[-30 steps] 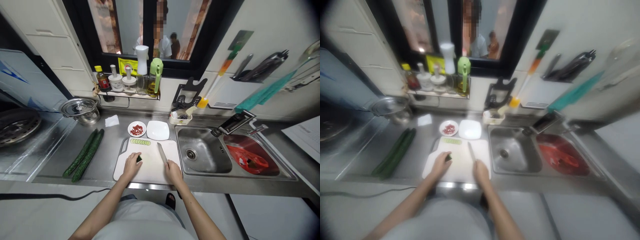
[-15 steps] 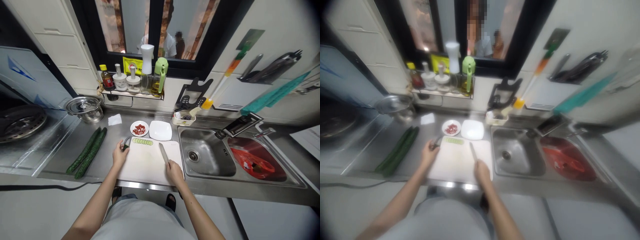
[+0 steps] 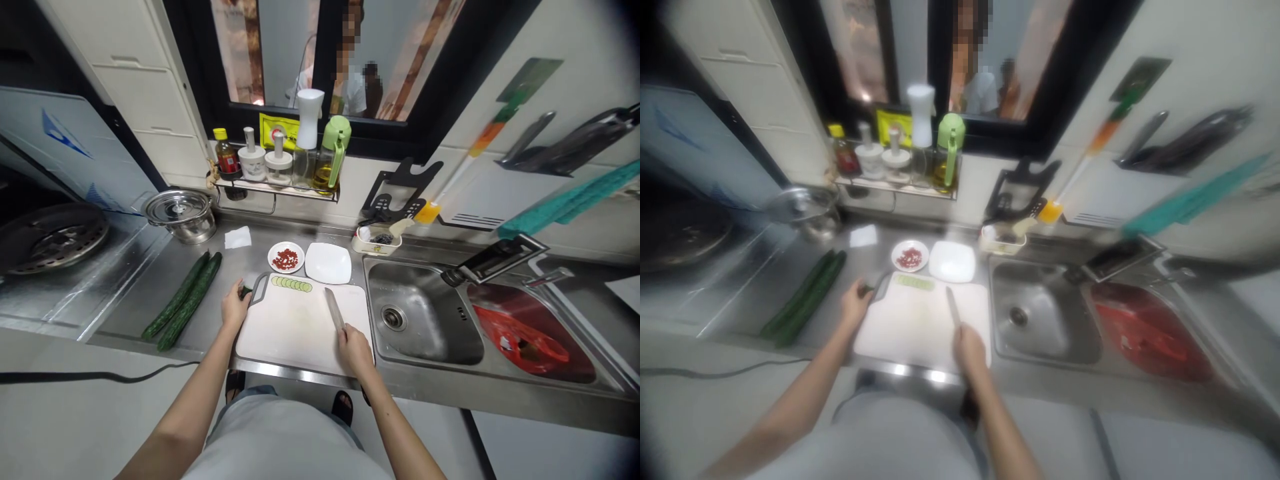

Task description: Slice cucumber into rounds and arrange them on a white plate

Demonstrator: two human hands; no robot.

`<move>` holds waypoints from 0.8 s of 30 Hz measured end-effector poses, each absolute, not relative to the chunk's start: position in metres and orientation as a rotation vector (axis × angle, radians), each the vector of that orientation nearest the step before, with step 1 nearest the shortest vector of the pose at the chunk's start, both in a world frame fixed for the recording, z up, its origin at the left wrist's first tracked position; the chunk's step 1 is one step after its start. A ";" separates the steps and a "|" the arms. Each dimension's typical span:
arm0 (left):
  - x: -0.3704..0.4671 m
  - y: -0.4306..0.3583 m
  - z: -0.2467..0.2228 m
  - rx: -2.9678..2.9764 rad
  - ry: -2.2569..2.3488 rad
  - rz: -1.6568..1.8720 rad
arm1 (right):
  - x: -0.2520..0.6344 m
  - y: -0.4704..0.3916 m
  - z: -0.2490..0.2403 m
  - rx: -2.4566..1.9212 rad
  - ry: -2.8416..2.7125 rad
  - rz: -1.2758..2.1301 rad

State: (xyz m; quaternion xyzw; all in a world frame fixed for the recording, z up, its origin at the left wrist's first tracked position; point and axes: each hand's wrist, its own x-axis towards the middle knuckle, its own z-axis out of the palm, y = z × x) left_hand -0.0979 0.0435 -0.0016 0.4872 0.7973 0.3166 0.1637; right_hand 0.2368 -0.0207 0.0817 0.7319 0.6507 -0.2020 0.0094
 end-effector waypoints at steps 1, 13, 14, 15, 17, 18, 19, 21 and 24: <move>-0.098 0.043 -0.002 1.383 2.267 0.906 | 0.237 -0.021 0.082 2.287 2.036 -0.629; -0.085 0.031 0.017 1.526 2.376 0.997 | 0.237 -0.021 0.080 2.289 2.024 -0.642; -0.077 0.031 0.021 1.583 2.349 1.015 | 0.236 -0.021 0.080 2.287 2.025 -0.643; -0.069 0.031 0.024 1.640 2.283 1.023 | 0.236 -0.022 0.080 2.288 2.025 -0.643; -0.048 0.033 0.029 1.745 2.137 1.028 | 0.237 -0.023 0.079 2.295 2.023 -0.645; -0.036 0.036 0.031 1.795 2.068 1.021 | 0.237 -0.023 0.078 2.301 2.023 -0.645; -0.024 0.040 0.033 1.840 2.010 0.998 | 0.237 -0.024 0.078 2.308 2.028 -0.643; -0.001 0.049 0.036 1.920 1.899 0.919 | 0.237 -0.024 0.076 2.318 2.040 -0.638; 0.027 0.068 0.041 2.001 1.770 0.722 | 0.237 -0.025 0.075 2.322 2.038 -0.634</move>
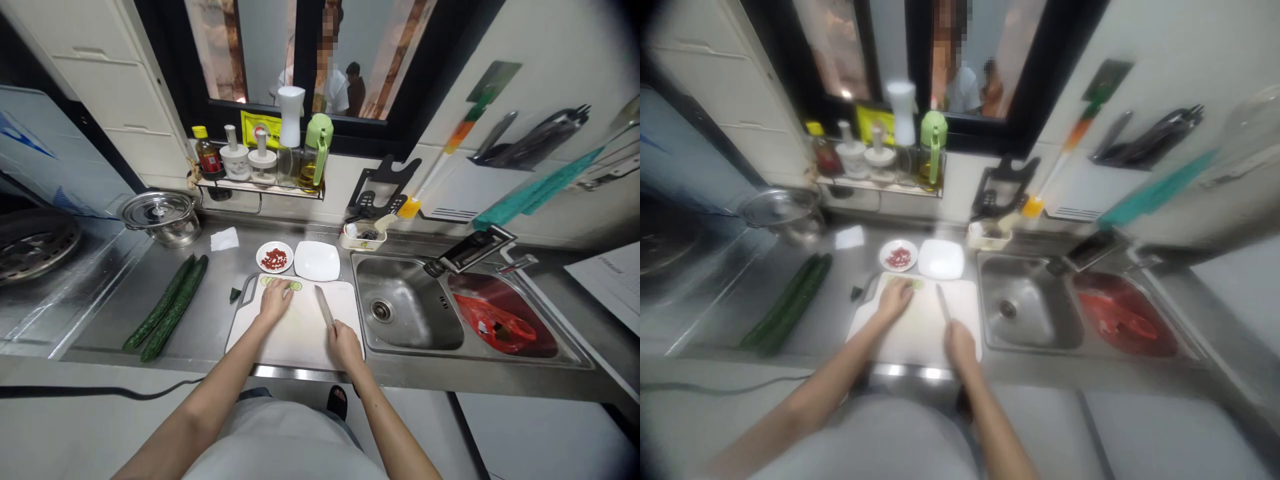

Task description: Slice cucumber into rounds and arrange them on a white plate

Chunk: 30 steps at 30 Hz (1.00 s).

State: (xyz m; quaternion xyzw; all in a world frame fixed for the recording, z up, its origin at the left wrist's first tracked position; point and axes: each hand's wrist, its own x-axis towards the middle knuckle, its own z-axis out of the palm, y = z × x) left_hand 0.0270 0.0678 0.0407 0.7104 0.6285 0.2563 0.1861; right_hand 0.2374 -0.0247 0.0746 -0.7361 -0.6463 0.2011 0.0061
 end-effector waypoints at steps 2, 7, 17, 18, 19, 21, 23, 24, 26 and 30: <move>0.040 0.080 0.043 2.033 1.775 0.608 | 0.238 -0.024 0.074 -2.321 -2.015 0.642; 0.052 0.097 0.046 2.143 1.814 0.399 | 0.240 -0.024 0.072 -2.326 -1.997 0.664; 0.049 0.093 0.046 2.027 1.762 0.496 | 0.239 -0.026 0.072 -2.340 -1.986 0.664; 0.047 0.092 0.046 1.982 1.752 0.518 | 0.239 -0.025 0.072 -2.337 -1.987 0.669; 0.045 0.090 0.045 1.933 1.742 0.539 | 0.239 -0.025 0.072 -2.332 -1.987 0.672; 0.037 0.087 0.045 1.833 1.712 0.565 | 0.240 -0.025 0.071 -2.327 -1.988 0.677; 0.029 0.083 0.043 1.746 1.659 0.558 | 0.240 -0.024 0.070 -2.330 -1.983 0.681; 0.024 0.082 0.043 1.712 1.617 0.540 | 0.241 -0.024 0.069 -2.332 -1.982 0.684; 0.016 0.080 0.043 1.681 1.509 0.486 | 0.241 -0.024 0.068 -2.329 -1.981 0.685; 0.007 0.080 0.047 1.742 1.345 0.380 | 0.241 -0.024 0.068 -2.315 -1.989 0.678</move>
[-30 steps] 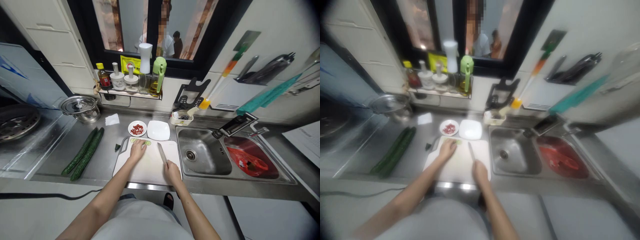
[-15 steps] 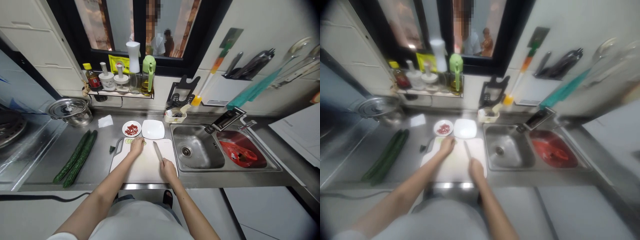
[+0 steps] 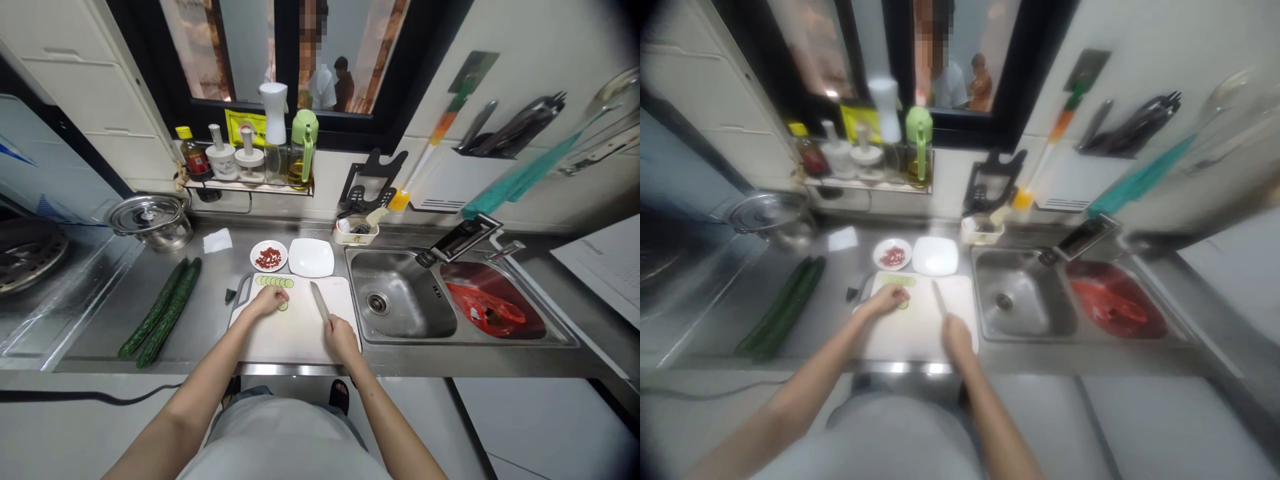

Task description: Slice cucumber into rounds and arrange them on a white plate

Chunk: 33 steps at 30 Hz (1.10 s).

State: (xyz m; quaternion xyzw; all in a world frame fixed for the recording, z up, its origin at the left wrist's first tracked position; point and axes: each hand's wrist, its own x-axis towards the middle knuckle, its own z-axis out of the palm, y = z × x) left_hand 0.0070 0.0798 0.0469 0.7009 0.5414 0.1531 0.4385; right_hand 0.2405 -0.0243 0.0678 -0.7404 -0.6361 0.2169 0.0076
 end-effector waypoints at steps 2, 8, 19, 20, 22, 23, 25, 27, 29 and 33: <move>0.007 0.079 0.050 1.782 1.300 0.337 | 0.240 -0.024 0.069 -2.328 -1.999 0.675; 0.014 0.071 0.053 1.885 1.253 0.234 | 0.240 -0.024 0.069 -2.332 -2.017 0.668; 0.013 0.058 0.047 2.061 1.457 0.282 | 0.240 -0.020 0.075 -2.347 -2.056 0.688; 0.012 0.056 0.046 2.035 1.499 0.298 | 0.240 -0.020 0.076 -2.343 -2.066 0.688; 0.007 0.053 0.044 1.965 1.594 0.342 | 0.241 -0.020 0.079 -2.320 -2.101 0.677; 0.005 0.051 0.042 1.928 1.636 0.359 | 0.242 -0.021 0.080 -2.302 -2.128 0.670; 0.001 0.046 0.038 1.876 1.682 0.371 | 0.244 -0.025 0.084 -2.250 -2.198 0.660; -0.002 0.043 0.034 1.860 1.678 0.377 | 0.245 -0.031 0.089 -2.175 -2.292 0.666; -0.003 0.041 0.030 1.863 1.662 0.388 | 0.245 -0.037 0.094 -2.075 -2.407 0.683; -0.003 0.041 0.026 1.855 1.664 0.378 | 0.241 -0.046 0.101 -1.958 -2.596 0.705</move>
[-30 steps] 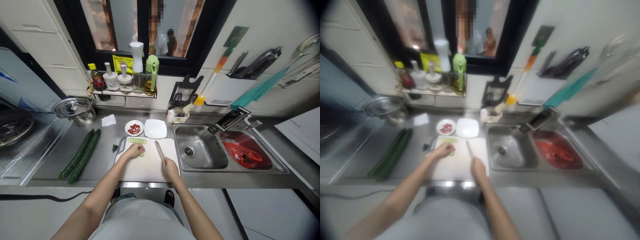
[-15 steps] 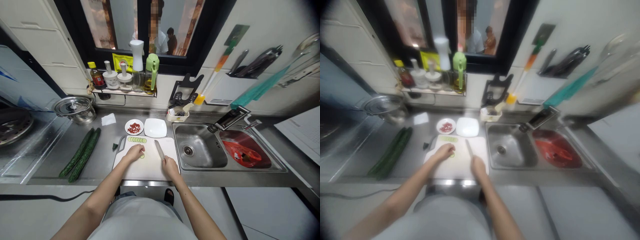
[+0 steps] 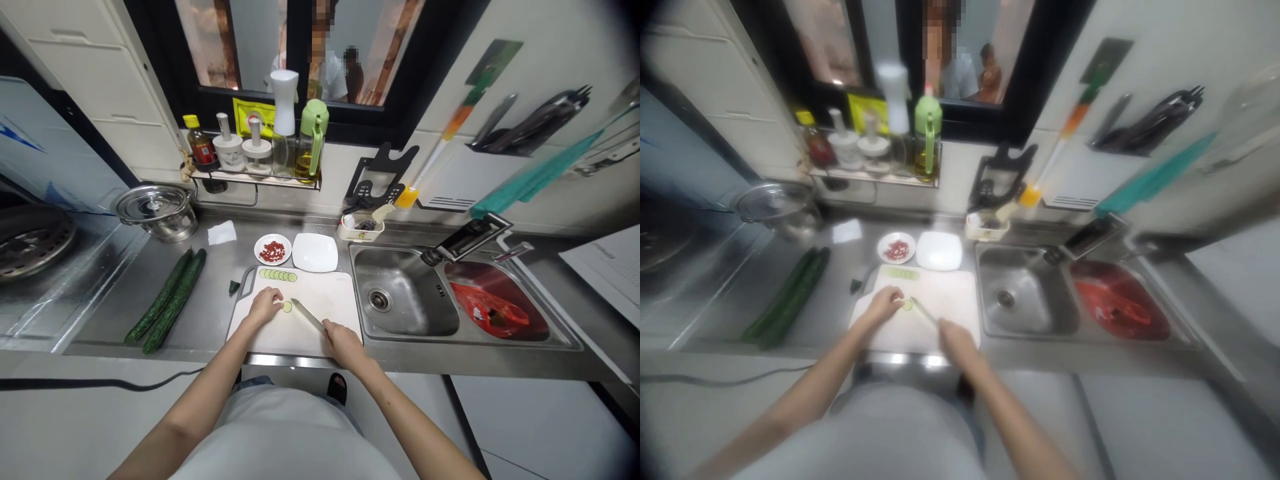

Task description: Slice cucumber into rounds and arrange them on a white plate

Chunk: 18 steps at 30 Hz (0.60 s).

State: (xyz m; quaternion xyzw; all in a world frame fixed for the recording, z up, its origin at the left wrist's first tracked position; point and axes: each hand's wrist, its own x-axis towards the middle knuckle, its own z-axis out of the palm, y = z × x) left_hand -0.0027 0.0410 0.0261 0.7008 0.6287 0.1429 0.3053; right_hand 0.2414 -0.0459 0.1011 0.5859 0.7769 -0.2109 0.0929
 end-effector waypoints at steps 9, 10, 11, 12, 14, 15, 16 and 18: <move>-0.002 0.042 0.030 1.801 1.672 0.373 | 0.230 -0.053 0.097 1.677 2.293 -0.605; -0.002 0.043 0.030 1.798 1.676 0.369 | 0.229 -0.053 0.097 1.673 2.291 -0.614; -0.002 0.043 0.030 1.795 1.681 0.363 | 0.228 -0.054 0.096 1.673 2.285 -0.619; -0.002 0.043 0.031 1.793 1.684 0.356 | 0.227 -0.055 0.096 1.678 2.277 -0.620; -0.002 0.044 0.031 1.792 1.688 0.338 | 0.226 -0.056 0.094 1.696 2.276 -0.618; -0.002 0.043 0.032 1.798 1.687 0.330 | 0.226 -0.056 0.094 1.707 2.281 -0.616; -0.002 0.043 0.032 1.815 1.676 0.324 | 0.227 -0.057 0.094 1.717 2.284 -0.617; -0.002 0.040 0.035 1.889 1.622 0.312 | 0.228 -0.057 0.094 1.727 2.288 -0.625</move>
